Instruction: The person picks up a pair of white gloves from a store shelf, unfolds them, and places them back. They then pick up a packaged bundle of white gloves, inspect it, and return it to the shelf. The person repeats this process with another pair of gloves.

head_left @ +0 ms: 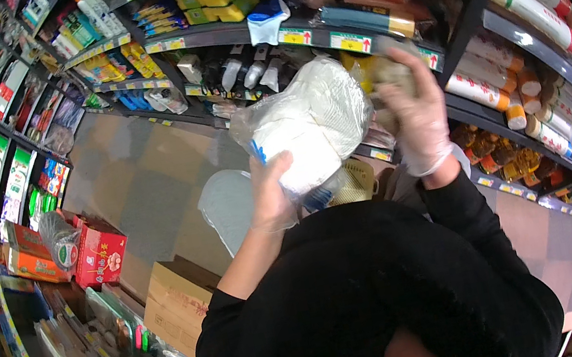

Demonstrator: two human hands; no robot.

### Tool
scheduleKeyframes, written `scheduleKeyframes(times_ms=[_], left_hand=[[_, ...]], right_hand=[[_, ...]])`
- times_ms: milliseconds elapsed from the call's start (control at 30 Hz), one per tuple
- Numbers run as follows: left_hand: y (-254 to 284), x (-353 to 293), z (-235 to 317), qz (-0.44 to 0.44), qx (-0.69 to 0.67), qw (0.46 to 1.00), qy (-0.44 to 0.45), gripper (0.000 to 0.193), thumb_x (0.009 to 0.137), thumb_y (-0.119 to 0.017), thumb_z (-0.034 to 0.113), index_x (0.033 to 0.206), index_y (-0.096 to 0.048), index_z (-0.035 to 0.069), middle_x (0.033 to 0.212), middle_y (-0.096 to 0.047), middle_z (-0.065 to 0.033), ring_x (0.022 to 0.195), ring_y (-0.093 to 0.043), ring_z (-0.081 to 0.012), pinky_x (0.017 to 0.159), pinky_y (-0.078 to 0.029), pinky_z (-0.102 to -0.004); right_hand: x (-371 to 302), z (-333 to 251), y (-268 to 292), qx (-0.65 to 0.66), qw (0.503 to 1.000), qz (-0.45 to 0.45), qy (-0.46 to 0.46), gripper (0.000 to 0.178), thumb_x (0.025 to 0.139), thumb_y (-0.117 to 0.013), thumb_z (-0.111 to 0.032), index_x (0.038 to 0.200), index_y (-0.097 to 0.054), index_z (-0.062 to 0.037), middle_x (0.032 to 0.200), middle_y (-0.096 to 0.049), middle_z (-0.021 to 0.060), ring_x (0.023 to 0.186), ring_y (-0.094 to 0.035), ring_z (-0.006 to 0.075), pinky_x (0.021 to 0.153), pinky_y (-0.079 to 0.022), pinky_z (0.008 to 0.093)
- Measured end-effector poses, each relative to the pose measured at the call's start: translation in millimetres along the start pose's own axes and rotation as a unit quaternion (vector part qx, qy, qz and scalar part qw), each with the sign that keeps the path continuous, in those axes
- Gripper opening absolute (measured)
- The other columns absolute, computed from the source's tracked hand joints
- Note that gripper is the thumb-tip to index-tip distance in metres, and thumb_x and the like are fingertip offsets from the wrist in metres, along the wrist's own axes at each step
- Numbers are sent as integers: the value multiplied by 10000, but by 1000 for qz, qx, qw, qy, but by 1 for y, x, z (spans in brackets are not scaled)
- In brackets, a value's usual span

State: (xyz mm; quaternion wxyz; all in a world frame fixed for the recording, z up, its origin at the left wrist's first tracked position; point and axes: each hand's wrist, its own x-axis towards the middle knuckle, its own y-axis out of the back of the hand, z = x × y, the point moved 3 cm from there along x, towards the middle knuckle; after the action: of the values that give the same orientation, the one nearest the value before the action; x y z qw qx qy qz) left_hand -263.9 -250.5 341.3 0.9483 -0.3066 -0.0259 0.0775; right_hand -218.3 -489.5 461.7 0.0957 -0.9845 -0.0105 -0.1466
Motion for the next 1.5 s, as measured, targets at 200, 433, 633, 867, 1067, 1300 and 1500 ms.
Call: scheduleKeyframes(times_ms=[200, 433, 633, 867, 1067, 1300, 1500], left_hand=[[8, 5, -7, -58, 142, 982, -107, 349, 947, -613, 107, 1281, -592, 6, 1249, -642, -103, 1164, -617, -192, 976, -513, -327], [-4, -16, 31, 10, 90, 988, -127, 675, 812, -735, 113, 1388, -394, 20, 1268, -541, -117, 1124, -578, -222, 977, -508, -371], [-2, -20, 40, -2, 182, 968, -174, 767, 801, -759, 61, 1430, -322, 21, 1339, -475, -115, 1239, -491, -218, 1091, -408, -386], [-9, -19, 31, -51, 226, 952, -201, 897, 742, -812, -7, 1460, -276, 27, 1343, -459, -116, 1261, -482, -220, 1102, -408, -403], [-10, -35, 48, -45, 205, 954, -215, 961, 735, -826, 15, 1489, -230, 25, 1373, -441, -136, 1275, -482, -233, 1118, -408, -411], [2, -26, 40, -68, 233, 950, -198, 1059, 684, -916, 99, 1509, -257, 21, 1400, -459, -113, 1312, -482, -229, 1137, -389, -396], [-2, -15, 38, -46, 341, 905, -251, 768, 696, -892, 148, 1356, -528, 3, 1274, -605, -159, 1191, -595, -302, 1086, -437, -404]], right_hand=[[-34, 23, -84, -300, 788, -367, 394, 607, 758, -682, -4, 1339, -626, -168, 1227, -608, 82, 1039, -637, 307, 873, -582, 374], [35, 43, -32, -351, 854, -182, 337, 555, 751, -568, 111, 1237, -693, -126, 1137, -667, 134, 1034, -646, 352, 897, -560, 408], [81, 60, 41, -303, 944, -22, 126, 376, 817, -602, 127, 1115, -735, -59, 1044, -669, 152, 967, -664, 287, 889, -536, 364], [27, -32, -85, -255, 825, -217, 456, 573, 785, -613, 81, 1320, -651, -121, 1208, -640, 135, 1085, -635, 328, 963, -539, 417], [33, 6, -80, -341, 825, -313, 324, 469, 828, -665, -87, 1297, -670, -97, 1346, -619, 217, 1171, -629, 384, 1031, -503, 415], [82, 70, 19, -556, 778, -229, 182, 521, 808, -537, 75, 1277, -687, -95, 1137, -677, 225, 1081, -641, 406, 962, -516, 451], [21, -33, -63, -294, 846, -167, 412, 501, 793, -620, 44, 1271, -684, -89, 1141, -702, 168, 1064, -662, 363, 914, -539, 449]])
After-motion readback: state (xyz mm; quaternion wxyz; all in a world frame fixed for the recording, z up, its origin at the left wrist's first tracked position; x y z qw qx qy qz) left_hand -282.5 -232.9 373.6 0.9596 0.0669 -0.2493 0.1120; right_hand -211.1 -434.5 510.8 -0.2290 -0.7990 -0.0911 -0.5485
